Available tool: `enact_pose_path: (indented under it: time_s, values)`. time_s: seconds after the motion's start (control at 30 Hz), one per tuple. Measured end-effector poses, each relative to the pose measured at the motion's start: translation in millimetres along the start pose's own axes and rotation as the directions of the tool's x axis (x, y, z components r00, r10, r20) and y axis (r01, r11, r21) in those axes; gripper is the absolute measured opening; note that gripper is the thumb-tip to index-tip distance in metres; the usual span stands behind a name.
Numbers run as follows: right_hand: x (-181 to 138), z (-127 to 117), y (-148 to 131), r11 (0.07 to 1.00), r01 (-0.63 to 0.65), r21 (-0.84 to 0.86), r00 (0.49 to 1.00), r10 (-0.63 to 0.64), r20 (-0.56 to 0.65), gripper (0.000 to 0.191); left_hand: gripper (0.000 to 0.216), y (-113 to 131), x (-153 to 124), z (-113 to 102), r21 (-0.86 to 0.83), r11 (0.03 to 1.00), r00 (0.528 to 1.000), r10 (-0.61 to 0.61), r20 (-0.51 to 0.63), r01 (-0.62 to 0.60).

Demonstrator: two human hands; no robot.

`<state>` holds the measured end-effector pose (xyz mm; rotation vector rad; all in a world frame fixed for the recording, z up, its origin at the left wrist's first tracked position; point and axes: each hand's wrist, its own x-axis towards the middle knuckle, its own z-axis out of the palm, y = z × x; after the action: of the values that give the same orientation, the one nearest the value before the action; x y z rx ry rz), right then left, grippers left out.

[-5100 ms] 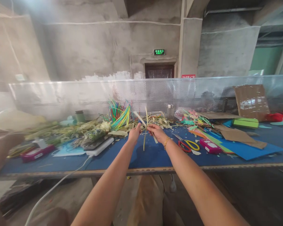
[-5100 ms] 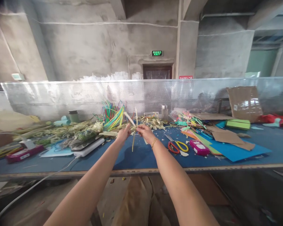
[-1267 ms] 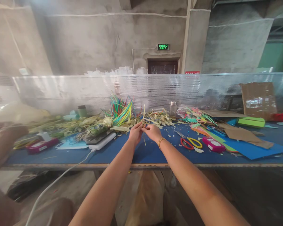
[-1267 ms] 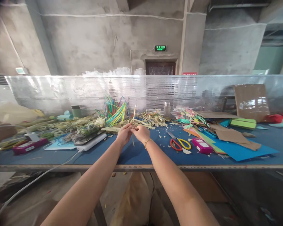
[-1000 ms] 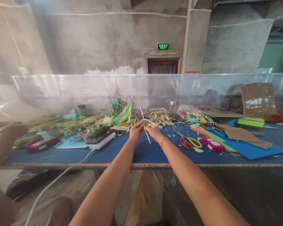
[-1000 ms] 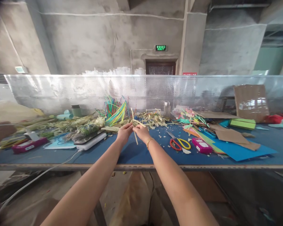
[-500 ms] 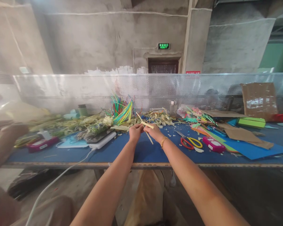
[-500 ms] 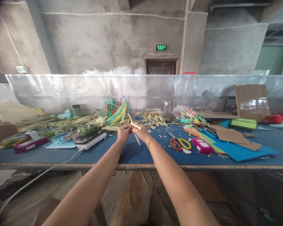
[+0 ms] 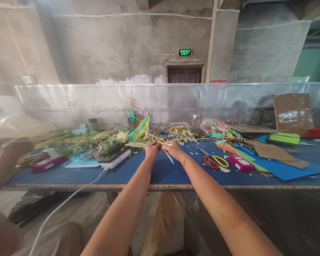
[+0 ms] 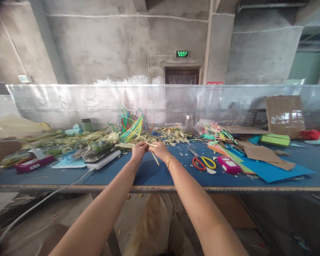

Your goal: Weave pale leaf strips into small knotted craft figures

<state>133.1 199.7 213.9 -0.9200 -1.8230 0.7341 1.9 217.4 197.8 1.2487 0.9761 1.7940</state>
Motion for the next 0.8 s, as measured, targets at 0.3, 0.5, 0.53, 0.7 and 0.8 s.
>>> enact_pose_path:
  time_s: [0.3, 0.5, 0.53, 0.7, 0.8]
  values:
    - [4, -20, 2, 0.993, -0.011, -0.118, 0.966, -0.019, -0.258, 0.024, 0.033, 11, -9, 4, -0.076, 0.994, 0.993, -0.075, 0.087, 0.082]
    - [5, -26, 5, 0.953, -0.062, -0.298, 0.962, -0.022, -0.271, 0.022, 0.035, 14, -11, 7, -0.123, 0.984, 0.975, -0.101, 0.197, 0.127]
    - [5, -26, 5, 0.955, -0.064, -0.29, 0.968, -0.012, -0.251, 0.024, 0.035, 14, -11, 7, -0.125, 0.983, 0.972, -0.107, 0.208, 0.135]
    - [5, -24, 4, 0.979, -0.006, -0.205, 0.984, -0.031, -0.176, 0.03, 0.032, 18, -10, 6, -0.182, 0.961, 0.959, -0.162, 0.235, 0.207]
    - [6, -24, 7, 0.987, 0.023, -0.161, 0.983, -0.052, -0.177, 0.026, 0.034, 19, -10, 5, -0.225, 0.941, 0.944, -0.19, 0.27, 0.254]
